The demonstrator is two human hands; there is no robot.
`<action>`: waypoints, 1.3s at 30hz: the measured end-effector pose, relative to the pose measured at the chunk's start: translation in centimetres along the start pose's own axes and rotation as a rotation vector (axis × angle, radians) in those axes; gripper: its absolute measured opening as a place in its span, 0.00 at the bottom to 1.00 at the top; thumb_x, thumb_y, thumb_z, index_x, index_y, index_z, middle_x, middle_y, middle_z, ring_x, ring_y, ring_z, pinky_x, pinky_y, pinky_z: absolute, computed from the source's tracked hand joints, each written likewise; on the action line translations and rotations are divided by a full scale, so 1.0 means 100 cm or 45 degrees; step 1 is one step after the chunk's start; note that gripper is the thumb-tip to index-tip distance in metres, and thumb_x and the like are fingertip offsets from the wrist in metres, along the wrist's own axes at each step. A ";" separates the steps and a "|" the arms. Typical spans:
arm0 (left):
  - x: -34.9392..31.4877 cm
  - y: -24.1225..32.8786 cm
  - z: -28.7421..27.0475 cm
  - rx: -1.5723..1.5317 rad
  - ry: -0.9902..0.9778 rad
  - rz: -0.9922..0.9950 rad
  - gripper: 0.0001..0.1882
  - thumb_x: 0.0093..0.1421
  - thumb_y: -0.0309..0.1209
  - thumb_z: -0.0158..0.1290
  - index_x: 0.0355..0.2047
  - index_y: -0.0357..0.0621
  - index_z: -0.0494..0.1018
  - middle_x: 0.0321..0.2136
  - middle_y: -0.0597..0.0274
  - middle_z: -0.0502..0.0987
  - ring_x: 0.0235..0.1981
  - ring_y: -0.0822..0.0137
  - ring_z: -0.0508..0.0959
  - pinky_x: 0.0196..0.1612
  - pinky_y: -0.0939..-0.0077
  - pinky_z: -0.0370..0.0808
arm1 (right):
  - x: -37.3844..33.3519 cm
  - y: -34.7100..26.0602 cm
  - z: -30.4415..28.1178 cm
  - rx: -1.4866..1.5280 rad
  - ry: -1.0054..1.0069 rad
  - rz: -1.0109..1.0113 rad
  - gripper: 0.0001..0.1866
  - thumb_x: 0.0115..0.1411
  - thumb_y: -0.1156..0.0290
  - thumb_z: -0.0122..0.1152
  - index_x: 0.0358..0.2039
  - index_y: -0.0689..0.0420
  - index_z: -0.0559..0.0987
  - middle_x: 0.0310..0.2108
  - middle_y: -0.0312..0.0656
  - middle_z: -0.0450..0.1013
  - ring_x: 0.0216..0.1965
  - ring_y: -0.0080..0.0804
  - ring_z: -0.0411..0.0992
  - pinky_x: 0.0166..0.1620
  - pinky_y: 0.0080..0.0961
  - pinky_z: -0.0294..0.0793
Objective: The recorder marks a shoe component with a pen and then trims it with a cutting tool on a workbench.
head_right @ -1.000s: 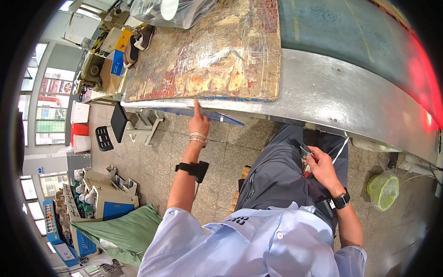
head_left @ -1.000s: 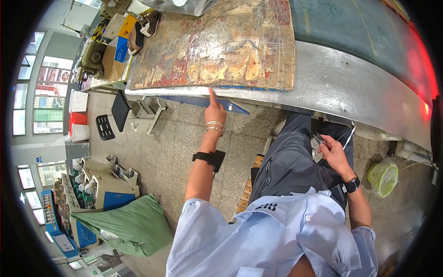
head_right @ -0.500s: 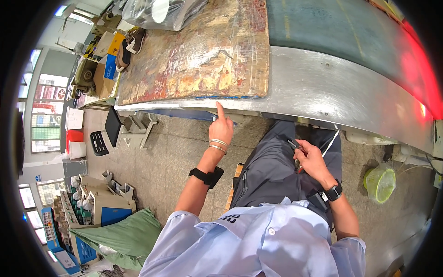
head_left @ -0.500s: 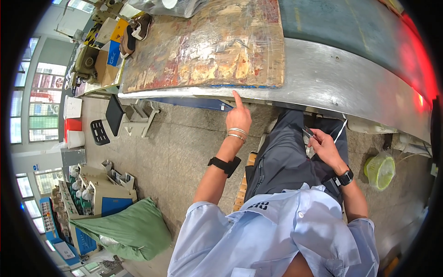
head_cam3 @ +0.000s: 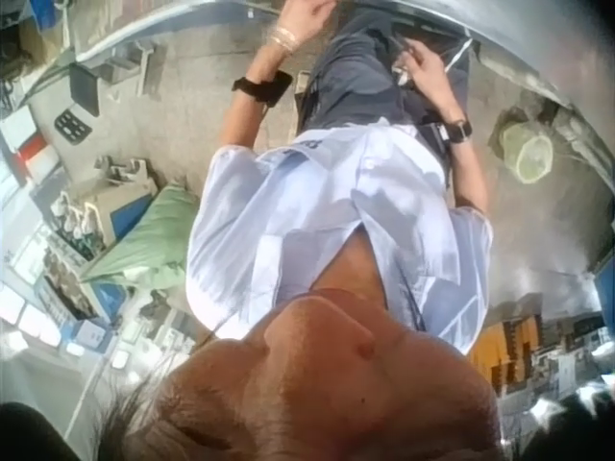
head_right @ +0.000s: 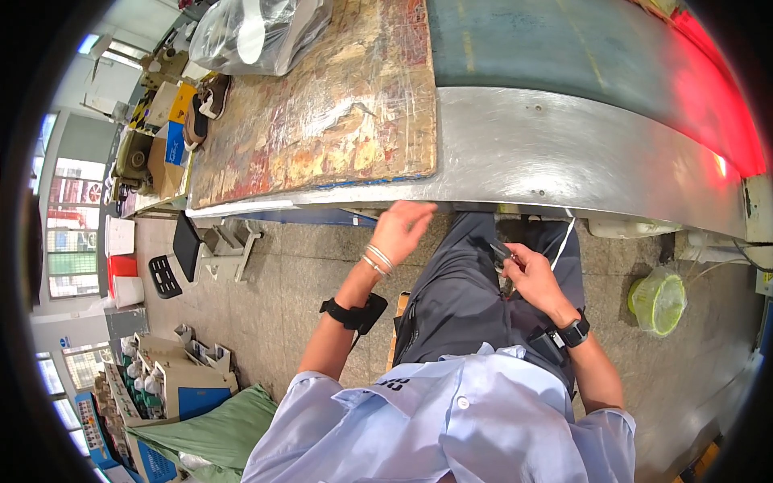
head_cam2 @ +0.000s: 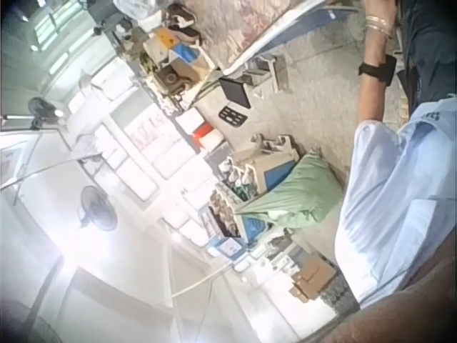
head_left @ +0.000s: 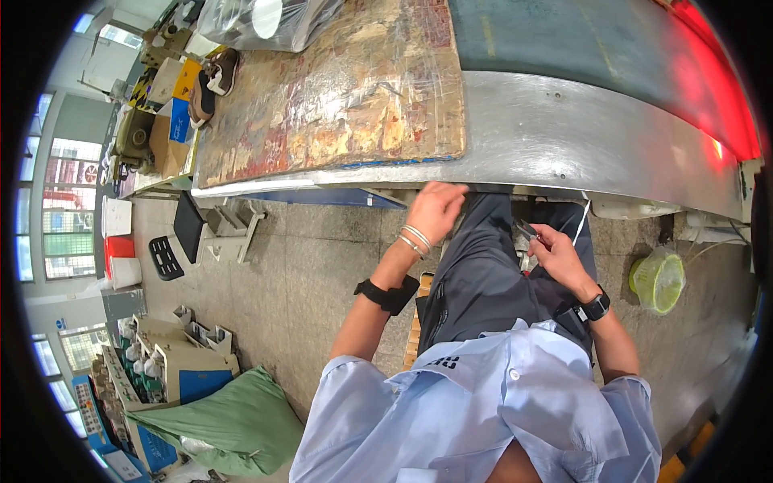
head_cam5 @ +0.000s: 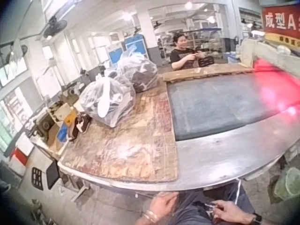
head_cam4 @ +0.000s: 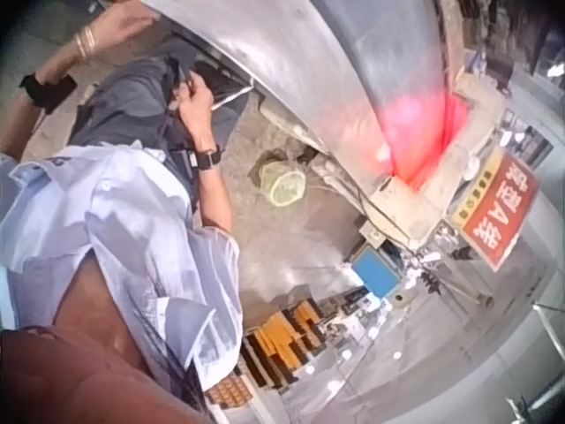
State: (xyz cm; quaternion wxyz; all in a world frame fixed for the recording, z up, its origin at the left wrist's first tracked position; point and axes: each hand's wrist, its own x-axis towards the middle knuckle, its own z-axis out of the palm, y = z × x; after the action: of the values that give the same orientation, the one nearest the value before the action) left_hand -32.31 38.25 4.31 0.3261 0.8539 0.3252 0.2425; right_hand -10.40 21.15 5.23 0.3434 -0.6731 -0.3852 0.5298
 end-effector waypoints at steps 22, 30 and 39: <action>0.071 -0.133 -0.074 1.023 0.560 -0.309 0.21 0.58 0.35 0.42 0.52 0.46 0.68 0.56 0.58 0.64 0.60 0.58 0.59 0.61 0.58 0.53 | 0.200 -0.118 0.015 -0.734 0.404 -0.631 0.14 0.59 0.70 0.48 0.46 0.51 0.74 0.37 0.47 0.69 0.38 0.50 0.69 0.40 0.41 0.68; 0.064 -0.133 -0.076 0.954 0.605 -0.279 0.21 0.57 0.32 0.42 0.52 0.48 0.68 0.56 0.61 0.65 0.60 0.61 0.60 0.61 0.61 0.53 | 0.205 -0.122 0.018 -0.887 0.307 -0.695 0.15 0.59 0.71 0.49 0.46 0.49 0.75 0.35 0.44 0.70 0.34 0.48 0.71 0.37 0.39 0.70; 0.072 -0.128 -0.076 0.945 0.597 -0.285 0.20 0.57 0.32 0.42 0.51 0.49 0.69 0.56 0.62 0.65 0.59 0.62 0.60 0.61 0.61 0.54 | 0.242 -0.115 -0.003 -0.800 0.344 -0.847 0.12 0.57 0.71 0.51 0.41 0.50 0.78 0.35 0.42 0.72 0.33 0.45 0.72 0.38 0.37 0.72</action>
State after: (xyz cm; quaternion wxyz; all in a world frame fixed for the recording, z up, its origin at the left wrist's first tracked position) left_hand -37.36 53.84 1.71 -0.0603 0.7946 0.5454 0.2599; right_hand -8.43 47.83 4.46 0.3210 -0.6475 -0.6732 0.1566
